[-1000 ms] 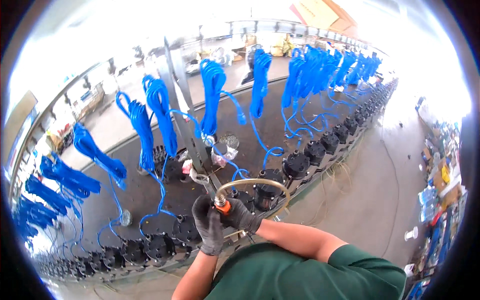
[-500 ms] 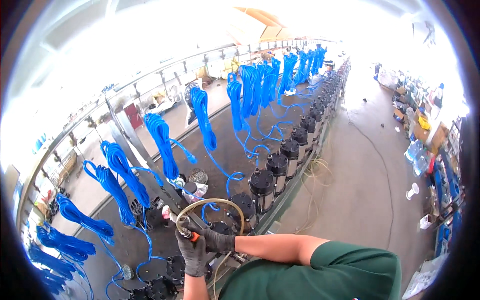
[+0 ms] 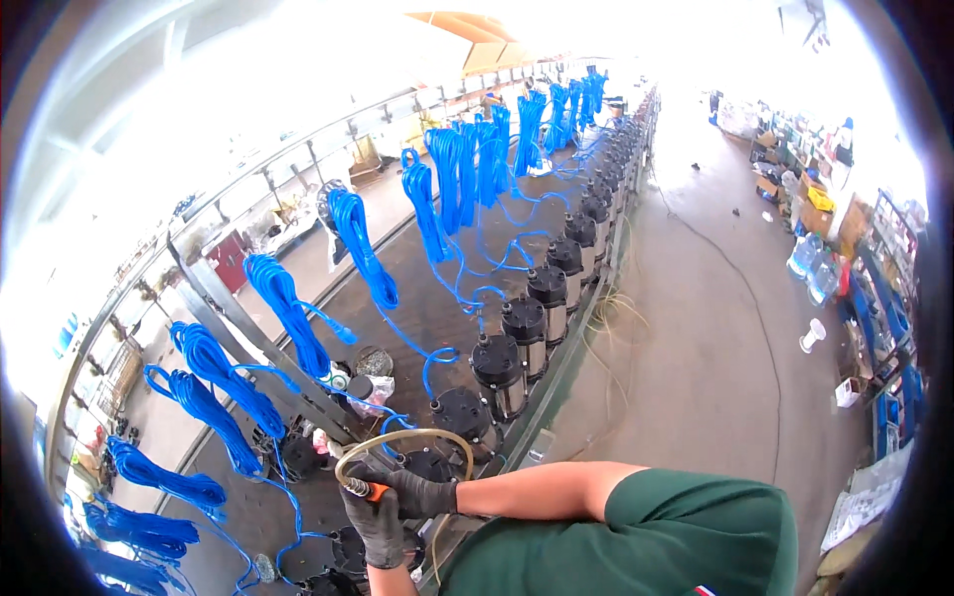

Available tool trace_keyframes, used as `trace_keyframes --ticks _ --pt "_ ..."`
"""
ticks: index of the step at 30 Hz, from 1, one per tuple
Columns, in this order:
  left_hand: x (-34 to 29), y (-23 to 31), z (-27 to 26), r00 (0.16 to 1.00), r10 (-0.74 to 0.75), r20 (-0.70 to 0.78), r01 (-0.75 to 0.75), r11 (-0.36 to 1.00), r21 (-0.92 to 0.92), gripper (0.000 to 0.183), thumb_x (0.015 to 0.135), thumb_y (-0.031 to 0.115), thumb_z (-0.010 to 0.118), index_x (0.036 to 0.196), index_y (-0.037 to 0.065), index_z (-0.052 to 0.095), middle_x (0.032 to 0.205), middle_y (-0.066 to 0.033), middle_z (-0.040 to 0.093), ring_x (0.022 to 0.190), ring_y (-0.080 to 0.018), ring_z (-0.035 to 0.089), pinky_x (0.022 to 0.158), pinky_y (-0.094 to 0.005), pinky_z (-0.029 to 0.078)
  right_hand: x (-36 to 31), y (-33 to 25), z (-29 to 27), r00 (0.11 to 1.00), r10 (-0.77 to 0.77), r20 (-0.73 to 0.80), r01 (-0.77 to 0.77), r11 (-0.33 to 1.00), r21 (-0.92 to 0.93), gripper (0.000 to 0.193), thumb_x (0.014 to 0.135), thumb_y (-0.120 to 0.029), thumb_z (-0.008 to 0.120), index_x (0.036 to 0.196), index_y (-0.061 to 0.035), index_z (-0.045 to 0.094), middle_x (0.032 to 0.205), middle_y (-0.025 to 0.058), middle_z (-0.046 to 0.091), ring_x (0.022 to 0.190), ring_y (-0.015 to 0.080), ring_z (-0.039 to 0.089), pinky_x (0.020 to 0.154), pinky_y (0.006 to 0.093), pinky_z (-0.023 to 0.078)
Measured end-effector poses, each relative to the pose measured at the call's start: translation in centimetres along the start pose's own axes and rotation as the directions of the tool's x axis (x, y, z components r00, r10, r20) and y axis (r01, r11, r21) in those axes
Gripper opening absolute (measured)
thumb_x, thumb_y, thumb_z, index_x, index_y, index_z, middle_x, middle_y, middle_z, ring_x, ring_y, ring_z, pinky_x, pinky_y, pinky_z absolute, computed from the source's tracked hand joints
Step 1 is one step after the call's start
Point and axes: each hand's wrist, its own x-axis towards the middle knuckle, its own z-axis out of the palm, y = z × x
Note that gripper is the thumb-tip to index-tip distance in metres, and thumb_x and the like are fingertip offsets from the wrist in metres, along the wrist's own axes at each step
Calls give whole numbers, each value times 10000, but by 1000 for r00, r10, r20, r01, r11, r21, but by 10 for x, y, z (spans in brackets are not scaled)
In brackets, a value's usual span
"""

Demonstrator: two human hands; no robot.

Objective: The person fastens screws onto pump caps using a pneumatic screwdriver along an assembly line.

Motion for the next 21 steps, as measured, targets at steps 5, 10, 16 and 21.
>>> trace_keyframes --ticks 5,10,16,21 --pt "9 23 4 1000 -15 -4 15 1000 13 543 831 211 754 1299 54 527 1112 -32 604 1010 -170 587 870 -310 497 3 -18 11 971 208 -121 -129 874 468 723 868 89 657 1502 -165 421 1484 -3 433 1350 158 426 1163 329 350" --pt "4 27 4 999 -28 43 26 998 60 476 863 213 718 1266 40 534 1110 -47 595 987 -172 580 865 -315 484 8 -19 7 917 390 -87 -217 669 711 493 945 -64 649 1414 -122 510 1374 14 551 1249 147 519 1109 306 411" --pt "-9 20 -6 991 -129 -31 131 987 91 474 859 134 710 1284 18 534 1118 -62 602 999 -184 586 907 -319 482 -4 -6 17 897 436 -72 -108 373 922 357 1018 -244 593 1332 -74 588 1264 23 638 1155 141 595 1047 294 460" --pt "-28 21 -9 997 -74 -6 73 962 264 509 840 80 716 1306 -2 528 1154 -80 604 1041 -196 589 950 -334 477 -8 5 1 869 427 250 -431 407 805 416 982 -182 622 1383 -90 557 1293 16 619 1196 120 568 1073 309 446"
